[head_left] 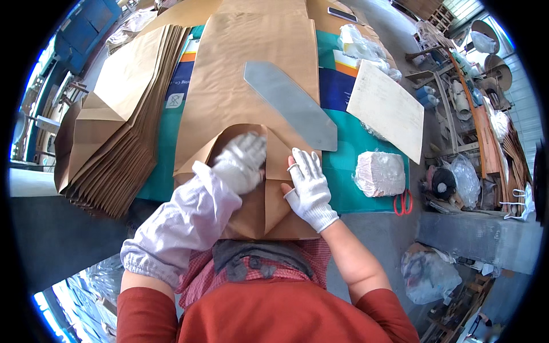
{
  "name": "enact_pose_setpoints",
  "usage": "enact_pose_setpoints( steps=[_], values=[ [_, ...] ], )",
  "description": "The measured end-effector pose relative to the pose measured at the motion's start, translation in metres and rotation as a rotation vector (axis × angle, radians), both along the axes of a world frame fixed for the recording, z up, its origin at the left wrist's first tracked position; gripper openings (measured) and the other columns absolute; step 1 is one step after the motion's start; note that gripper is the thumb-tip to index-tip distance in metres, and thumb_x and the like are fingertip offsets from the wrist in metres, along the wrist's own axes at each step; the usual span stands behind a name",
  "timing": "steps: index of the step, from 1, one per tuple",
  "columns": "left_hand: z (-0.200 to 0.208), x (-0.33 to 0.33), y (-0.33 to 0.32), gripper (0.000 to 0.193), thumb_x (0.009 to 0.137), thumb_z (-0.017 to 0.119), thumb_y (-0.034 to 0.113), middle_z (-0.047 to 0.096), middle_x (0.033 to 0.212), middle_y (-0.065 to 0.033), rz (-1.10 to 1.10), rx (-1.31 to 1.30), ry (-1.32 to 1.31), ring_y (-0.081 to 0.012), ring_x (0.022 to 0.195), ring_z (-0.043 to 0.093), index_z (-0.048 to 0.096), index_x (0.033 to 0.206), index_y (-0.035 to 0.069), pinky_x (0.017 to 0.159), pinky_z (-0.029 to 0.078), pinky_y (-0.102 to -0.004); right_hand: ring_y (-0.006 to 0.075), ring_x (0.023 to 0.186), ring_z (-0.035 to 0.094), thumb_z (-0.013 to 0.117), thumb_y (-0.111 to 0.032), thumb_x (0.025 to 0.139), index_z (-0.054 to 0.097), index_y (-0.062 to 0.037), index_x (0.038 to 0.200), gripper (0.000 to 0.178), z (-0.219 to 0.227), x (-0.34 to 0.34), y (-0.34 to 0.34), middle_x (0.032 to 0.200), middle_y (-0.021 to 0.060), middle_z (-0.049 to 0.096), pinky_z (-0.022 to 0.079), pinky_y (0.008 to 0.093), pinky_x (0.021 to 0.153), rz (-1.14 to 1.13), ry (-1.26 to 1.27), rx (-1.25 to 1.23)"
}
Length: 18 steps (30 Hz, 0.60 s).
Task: The person folds flat brown paper sheets into triangular pouches using a metal straightedge to crease the folds. They repeatedly pick a sheet, fold the sides, crease with the tool, and stack the finished pouches on the left.
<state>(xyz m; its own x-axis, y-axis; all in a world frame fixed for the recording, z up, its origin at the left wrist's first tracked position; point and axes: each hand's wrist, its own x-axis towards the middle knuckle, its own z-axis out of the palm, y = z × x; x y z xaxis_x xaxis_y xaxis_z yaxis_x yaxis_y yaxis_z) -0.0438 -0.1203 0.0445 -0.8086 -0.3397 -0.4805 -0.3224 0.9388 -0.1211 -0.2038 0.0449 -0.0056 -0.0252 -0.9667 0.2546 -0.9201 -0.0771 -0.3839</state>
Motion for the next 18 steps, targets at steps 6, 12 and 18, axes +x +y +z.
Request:
enact_pose_setpoints(
  steps=[6, 12, 18],
  values=[
    [-0.029, 0.013, -0.008, 0.064, 0.096, 0.061, 0.039, 0.044, 0.162, -0.0096, 0.297, -0.124, 0.397, -0.0276, 0.152, 0.035, 0.052, 0.149, 0.004, 0.126, 0.027, -0.041, 0.0468, 0.145, 0.041, 0.081, -0.028, 0.079, 0.053, 0.0039, 0.143, 0.076, 0.014, 0.013, -0.011, 0.157, 0.0247, 0.045, 0.029, 0.0558, 0.124, 0.044, 0.097, 0.054],
    [0.11, 0.062, -0.023, 0.07, 0.1, 0.059, 0.047, 0.05, 0.157, -0.0146, 0.403, 0.993, 0.392, -0.0345, 0.146, 0.045, 0.048, 0.152, 0.001, 0.124, 0.029, -0.0448, 0.0491, 0.143, 0.042, 0.083, -0.031, 0.077, 0.056, 0.0059, 0.138, 0.076, 0.015, 0.007, -0.008, 0.154, 0.0272, 0.047, 0.032, 0.0557, 0.123, 0.04, 0.133, 0.092],
    [-0.031, 0.208, -0.025, 0.068, 0.111, 0.04, 0.051, 0.054, 0.154, -0.0162, 1.011, 1.074, 1.314, -0.0276, 0.145, 0.047, 0.047, 0.154, -0.001, 0.124, 0.03, -0.0398, 0.0454, 0.144, 0.042, 0.08, -0.043, 0.08, 0.058, 0.0061, 0.137, 0.079, 0.007, 0.029, -0.07, 0.152, 0.0276, 0.049, 0.026, 0.0551, 0.126, 0.107, 0.153, -0.001]
  ],
)
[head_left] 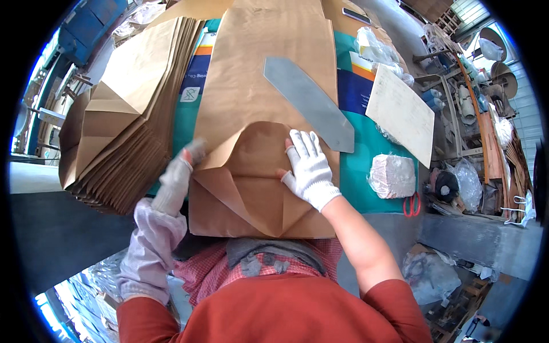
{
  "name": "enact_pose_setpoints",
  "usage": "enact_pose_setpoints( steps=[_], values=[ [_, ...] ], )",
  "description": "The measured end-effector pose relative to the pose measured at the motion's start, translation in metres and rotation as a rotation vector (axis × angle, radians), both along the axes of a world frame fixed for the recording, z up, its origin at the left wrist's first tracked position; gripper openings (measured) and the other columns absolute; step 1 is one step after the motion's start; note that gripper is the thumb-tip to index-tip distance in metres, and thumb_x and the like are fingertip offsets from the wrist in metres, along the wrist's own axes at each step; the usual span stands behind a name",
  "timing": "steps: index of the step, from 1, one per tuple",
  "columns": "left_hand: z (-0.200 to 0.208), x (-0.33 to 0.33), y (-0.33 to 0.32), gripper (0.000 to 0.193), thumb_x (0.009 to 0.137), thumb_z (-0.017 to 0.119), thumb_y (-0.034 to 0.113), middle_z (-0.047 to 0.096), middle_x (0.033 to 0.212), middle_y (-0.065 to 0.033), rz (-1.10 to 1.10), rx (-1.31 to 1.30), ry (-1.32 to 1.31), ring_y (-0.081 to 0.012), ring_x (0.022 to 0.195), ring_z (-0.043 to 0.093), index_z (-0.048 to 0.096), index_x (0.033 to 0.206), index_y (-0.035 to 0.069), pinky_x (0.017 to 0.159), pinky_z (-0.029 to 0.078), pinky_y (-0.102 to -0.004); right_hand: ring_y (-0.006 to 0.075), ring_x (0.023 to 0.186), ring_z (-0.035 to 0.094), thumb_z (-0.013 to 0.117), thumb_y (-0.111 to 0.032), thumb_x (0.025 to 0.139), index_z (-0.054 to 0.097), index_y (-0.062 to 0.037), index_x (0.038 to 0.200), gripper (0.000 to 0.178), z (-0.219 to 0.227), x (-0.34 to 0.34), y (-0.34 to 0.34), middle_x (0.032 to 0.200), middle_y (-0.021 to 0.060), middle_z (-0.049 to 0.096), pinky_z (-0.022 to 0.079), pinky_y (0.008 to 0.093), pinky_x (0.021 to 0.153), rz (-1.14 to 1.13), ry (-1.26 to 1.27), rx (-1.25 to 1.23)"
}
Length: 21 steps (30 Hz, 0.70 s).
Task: The person folds flat brown paper sheets into triangular pouches using a metal straightedge to crease the folds. They repeatedly pick a sheet, fold the sides, crease with the tool, and stack the finished pouches on the left.
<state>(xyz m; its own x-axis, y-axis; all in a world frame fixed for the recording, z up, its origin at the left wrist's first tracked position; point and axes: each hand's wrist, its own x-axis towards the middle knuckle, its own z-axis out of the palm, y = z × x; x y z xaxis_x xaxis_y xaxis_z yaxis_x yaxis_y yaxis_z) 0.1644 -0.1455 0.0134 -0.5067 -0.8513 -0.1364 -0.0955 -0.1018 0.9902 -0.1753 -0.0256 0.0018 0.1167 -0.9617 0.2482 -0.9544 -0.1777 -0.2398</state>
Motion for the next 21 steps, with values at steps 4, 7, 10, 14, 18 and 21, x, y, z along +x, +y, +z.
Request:
enact_pose_setpoints(
  steps=[4, 7, 10, 14, 18, 21],
  values=[
    [0.004, -0.003, 0.013, 0.065, 0.111, 0.036, 0.049, 0.049, 0.157, -0.0197, -0.243, -0.43, -0.231, -0.0348, 0.149, 0.042, 0.052, 0.15, -0.001, 0.126, 0.027, -0.0426, 0.0444, 0.146, 0.041, 0.078, -0.044, 0.082, 0.059, 0.0046, 0.137, 0.076, -0.006, 0.002, -0.011, 0.152, 0.0263, 0.05, 0.024, 0.0558, 0.127, -0.001, 0.042, -0.036],
    [-0.001, -0.012, 0.027, 0.076, 0.106, 0.042, 0.058, 0.045, 0.158, -0.0251, -0.234, -0.788, -0.44, -0.0436, 0.151, 0.036, 0.047, 0.151, -0.003, 0.125, 0.027, -0.0481, 0.0444, 0.144, 0.043, 0.079, -0.044, 0.082, 0.058, 0.0047, 0.138, 0.078, -0.007, 0.002, -0.01, 0.152, 0.026, 0.05, 0.026, 0.0566, 0.126, 0.001, 0.086, -0.048],
    [0.001, -0.017, 0.035, 0.074, 0.091, 0.062, 0.04, 0.043, 0.159, -0.0237, -0.226, -0.95, -0.589, -0.0476, 0.149, 0.036, 0.047, 0.149, -0.002, 0.123, 0.031, -0.0521, 0.0431, 0.143, 0.044, 0.079, -0.044, 0.083, 0.058, 0.0047, 0.138, 0.077, -0.01, 0.003, -0.012, 0.152, 0.0257, 0.05, 0.027, 0.0566, 0.125, 0.001, 0.089, -0.055],
    [0.001, -0.025, 0.042, 0.085, 0.075, 0.08, 0.037, 0.043, 0.158, -0.0223, -0.213, -1.031, -0.779, -0.0445, 0.147, 0.039, 0.051, 0.145, 0.0, 0.122, 0.033, -0.0531, 0.0419, 0.142, 0.044, 0.08, -0.044, 0.083, 0.058, 0.004, 0.138, 0.076, -0.011, 0.004, -0.013, 0.152, 0.0251, 0.05, 0.027, 0.0561, 0.125, 0.004, 0.091, -0.067],
    [0.005, -0.039, 0.052, 0.091, 0.073, 0.082, 0.048, 0.045, 0.156, -0.0218, -0.185, -1.018, -0.923, -0.0425, 0.147, 0.038, 0.053, 0.146, 0.003, 0.124, 0.029, -0.053, 0.0405, 0.142, 0.046, 0.082, -0.038, 0.081, 0.064, 0.0019, 0.13, 0.066, -0.006, -0.001, -0.015, 0.149, 0.0247, 0.053, 0.029, 0.0551, 0.125, 0.009, 0.004, -0.039],
    [0.005, -0.047, 0.054, 0.094, 0.074, 0.08, 0.054, 0.043, 0.156, -0.0226, -0.176, -0.983, -0.965, -0.0442, 0.148, 0.035, 0.052, 0.148, 0.004, 0.125, 0.025, -0.0545, 0.0375, 0.113, 0.067, 0.081, -0.024, 0.084, 0.07, -0.0027, 0.119, 0.043, -0.011, -0.036, -0.028, 0.127, 0.0168, 0.069, 0.054, 0.0472, 0.1, -0.094, -0.367, -0.153]
  ],
)
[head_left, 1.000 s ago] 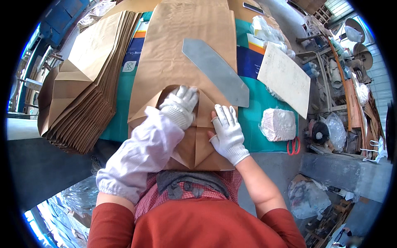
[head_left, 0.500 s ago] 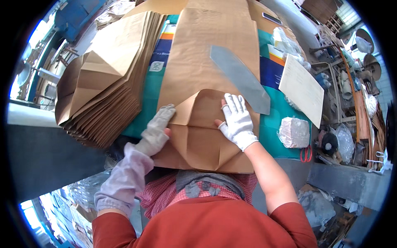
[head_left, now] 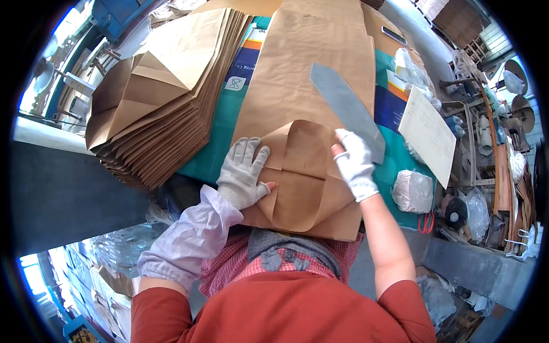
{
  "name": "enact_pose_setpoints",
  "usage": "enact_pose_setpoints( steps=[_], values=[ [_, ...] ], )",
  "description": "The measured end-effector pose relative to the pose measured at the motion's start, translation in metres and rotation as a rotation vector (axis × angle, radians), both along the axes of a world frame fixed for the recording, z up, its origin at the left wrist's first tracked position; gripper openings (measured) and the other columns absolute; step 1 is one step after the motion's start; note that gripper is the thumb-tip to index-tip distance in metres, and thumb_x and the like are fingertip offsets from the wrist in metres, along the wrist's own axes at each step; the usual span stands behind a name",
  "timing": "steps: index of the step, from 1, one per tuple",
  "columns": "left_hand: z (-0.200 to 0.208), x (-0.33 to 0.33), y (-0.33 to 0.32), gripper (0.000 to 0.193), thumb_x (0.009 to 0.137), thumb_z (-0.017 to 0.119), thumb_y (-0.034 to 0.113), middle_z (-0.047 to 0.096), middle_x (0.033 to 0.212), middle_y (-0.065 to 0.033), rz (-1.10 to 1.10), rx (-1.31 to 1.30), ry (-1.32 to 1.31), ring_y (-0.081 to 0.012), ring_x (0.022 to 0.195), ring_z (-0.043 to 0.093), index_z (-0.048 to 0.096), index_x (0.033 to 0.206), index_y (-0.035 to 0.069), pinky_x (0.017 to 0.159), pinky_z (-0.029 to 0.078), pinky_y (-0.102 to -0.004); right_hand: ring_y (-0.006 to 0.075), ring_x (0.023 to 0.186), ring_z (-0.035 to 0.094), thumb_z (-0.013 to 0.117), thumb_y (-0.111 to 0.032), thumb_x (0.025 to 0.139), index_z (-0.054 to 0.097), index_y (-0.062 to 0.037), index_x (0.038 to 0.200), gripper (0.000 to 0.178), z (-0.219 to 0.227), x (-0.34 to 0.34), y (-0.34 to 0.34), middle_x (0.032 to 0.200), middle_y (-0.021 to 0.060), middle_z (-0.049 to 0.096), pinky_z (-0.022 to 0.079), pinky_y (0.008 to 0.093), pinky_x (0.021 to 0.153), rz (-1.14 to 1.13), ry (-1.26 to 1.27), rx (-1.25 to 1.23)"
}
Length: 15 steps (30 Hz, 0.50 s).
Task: The person folds flat brown paper sheets into triangular pouches using a metal straightedge to crease the folds. They repeatedly pick a sheet, fold the sides, crease with the tool, and stack the finished pouches on the left.
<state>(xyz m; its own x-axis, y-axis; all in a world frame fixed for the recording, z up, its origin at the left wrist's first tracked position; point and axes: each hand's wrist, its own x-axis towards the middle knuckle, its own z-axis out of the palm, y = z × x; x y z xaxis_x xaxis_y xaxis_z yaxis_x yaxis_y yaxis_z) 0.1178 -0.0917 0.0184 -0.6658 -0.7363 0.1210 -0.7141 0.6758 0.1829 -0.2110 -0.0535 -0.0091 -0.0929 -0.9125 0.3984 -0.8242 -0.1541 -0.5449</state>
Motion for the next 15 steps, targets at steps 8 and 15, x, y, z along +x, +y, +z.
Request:
enact_pose_setpoints(
  steps=[8, 15],
  values=[
    [0.011, -0.021, -0.024, 0.096, 0.072, 0.081, 0.056, 0.042, 0.157, -0.0236, -0.149, 0.091, -0.038, -0.0453, 0.149, 0.034, 0.051, 0.148, 0.004, 0.126, 0.025, -0.0531, 0.0386, 0.114, 0.068, 0.088, -0.046, 0.075, 0.057, -0.0046, 0.127, 0.073, 0.05, -0.046, -0.051, 0.125, 0.0166, 0.068, 0.057, 0.0453, 0.095, -0.569, 0.134, 0.785],
    [0.001, -0.063, -0.045, 0.09, 0.073, 0.083, 0.054, 0.045, 0.156, -0.0213, -0.158, 0.039, 0.036, -0.0423, 0.148, 0.037, 0.053, 0.144, 0.006, 0.126, 0.026, -0.0512, 0.0226, 0.086, 0.072, 0.076, -0.019, 0.09, 0.065, -0.0061, 0.104, 0.021, 0.067, -0.04, -0.037, 0.095, 0.0092, 0.073, 0.057, 0.0378, 0.074, -0.434, -0.139, 0.23]
  ],
)
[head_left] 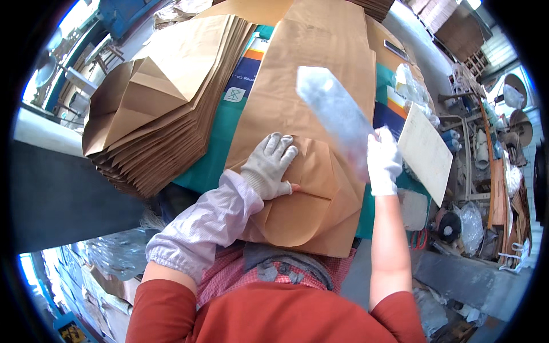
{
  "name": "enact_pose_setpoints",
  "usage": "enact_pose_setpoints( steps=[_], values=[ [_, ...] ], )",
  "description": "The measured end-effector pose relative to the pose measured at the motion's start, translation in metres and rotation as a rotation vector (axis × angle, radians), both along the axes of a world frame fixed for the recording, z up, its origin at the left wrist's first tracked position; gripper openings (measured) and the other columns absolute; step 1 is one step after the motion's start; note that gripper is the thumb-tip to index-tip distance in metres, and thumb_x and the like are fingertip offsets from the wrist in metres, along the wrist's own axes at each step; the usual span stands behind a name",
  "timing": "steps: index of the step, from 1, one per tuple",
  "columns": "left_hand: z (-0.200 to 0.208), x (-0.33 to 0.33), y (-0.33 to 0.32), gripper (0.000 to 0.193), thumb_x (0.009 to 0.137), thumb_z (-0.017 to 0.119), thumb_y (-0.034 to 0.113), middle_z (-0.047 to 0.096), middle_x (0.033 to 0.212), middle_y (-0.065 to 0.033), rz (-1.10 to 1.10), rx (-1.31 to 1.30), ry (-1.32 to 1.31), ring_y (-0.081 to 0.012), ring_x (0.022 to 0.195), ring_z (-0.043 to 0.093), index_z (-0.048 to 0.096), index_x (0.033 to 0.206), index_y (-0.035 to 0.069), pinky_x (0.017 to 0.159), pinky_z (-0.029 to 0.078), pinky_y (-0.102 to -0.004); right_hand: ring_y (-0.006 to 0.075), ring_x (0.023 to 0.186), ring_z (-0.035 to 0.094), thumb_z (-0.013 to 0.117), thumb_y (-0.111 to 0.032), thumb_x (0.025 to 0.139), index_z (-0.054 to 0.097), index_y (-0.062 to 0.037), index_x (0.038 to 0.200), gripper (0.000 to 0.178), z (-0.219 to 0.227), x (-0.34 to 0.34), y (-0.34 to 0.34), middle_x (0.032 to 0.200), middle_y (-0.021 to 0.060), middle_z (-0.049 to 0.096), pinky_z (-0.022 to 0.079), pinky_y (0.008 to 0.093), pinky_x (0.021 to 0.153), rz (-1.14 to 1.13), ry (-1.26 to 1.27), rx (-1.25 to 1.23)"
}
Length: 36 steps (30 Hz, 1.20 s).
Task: The person folds flat brown paper sheets into triangular pouches using a metal straightedge to crease the folds. They repeatedly pick a sheet, fold the sides, crease with the tool, and stack the finished pouches on the left.
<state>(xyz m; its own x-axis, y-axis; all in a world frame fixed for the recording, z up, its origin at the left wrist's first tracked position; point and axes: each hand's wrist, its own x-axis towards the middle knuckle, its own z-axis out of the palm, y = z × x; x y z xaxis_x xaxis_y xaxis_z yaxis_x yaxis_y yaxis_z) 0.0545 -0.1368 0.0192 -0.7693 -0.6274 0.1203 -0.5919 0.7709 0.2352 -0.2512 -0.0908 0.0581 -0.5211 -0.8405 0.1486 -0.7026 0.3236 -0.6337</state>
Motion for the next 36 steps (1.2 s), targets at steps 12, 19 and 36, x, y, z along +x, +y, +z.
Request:
enact_pose_setpoints(
  steps=[12, 19, 36],
  values=[
    [0.001, 0.113, 0.069, 0.073, 0.069, 0.083, 0.028, 0.058, 0.14, -0.0233, 0.138, -0.079, 0.233, -0.0462, 0.136, 0.049, 0.059, 0.129, -0.006, 0.119, 0.038, -0.0548, 0.0259, 0.075, 0.073, 0.076, -0.014, 0.088, 0.067, -0.0053, 0.09, 0.013, -0.034, 0.066, 0.07, 0.081, 0.0115, 0.073, 0.055, 0.0361, 0.068, 0.394, -0.107, 0.146],
    [-0.01, 0.095, 0.082, 0.068, 0.066, 0.079, 0.015, 0.06, 0.14, -0.0227, 0.048, -0.045, 0.225, -0.0421, 0.137, 0.052, 0.062, 0.128, -0.008, 0.116, 0.044, -0.0511, 0.0297, 0.079, 0.072, 0.076, -0.017, 0.089, 0.067, -0.0069, 0.092, 0.014, -0.029, 0.067, 0.058, 0.086, 0.0123, 0.073, 0.055, 0.0391, 0.071, 0.416, -0.128, 0.217],
    [-0.015, 0.117, 0.099, 0.068, 0.08, 0.07, 0.011, 0.048, 0.153, -0.0253, 0.044, -0.046, 0.022, -0.0477, 0.145, 0.04, 0.052, 0.144, -0.003, 0.118, 0.036, -0.0566, 0.0404, 0.144, 0.044, 0.082, -0.053, 0.072, 0.062, -0.0043, 0.138, 0.084, -0.051, 0.128, 0.091, 0.154, 0.0196, 0.05, 0.025, 0.0592, 0.125, 0.754, 0.378, -0.069]
  ],
)
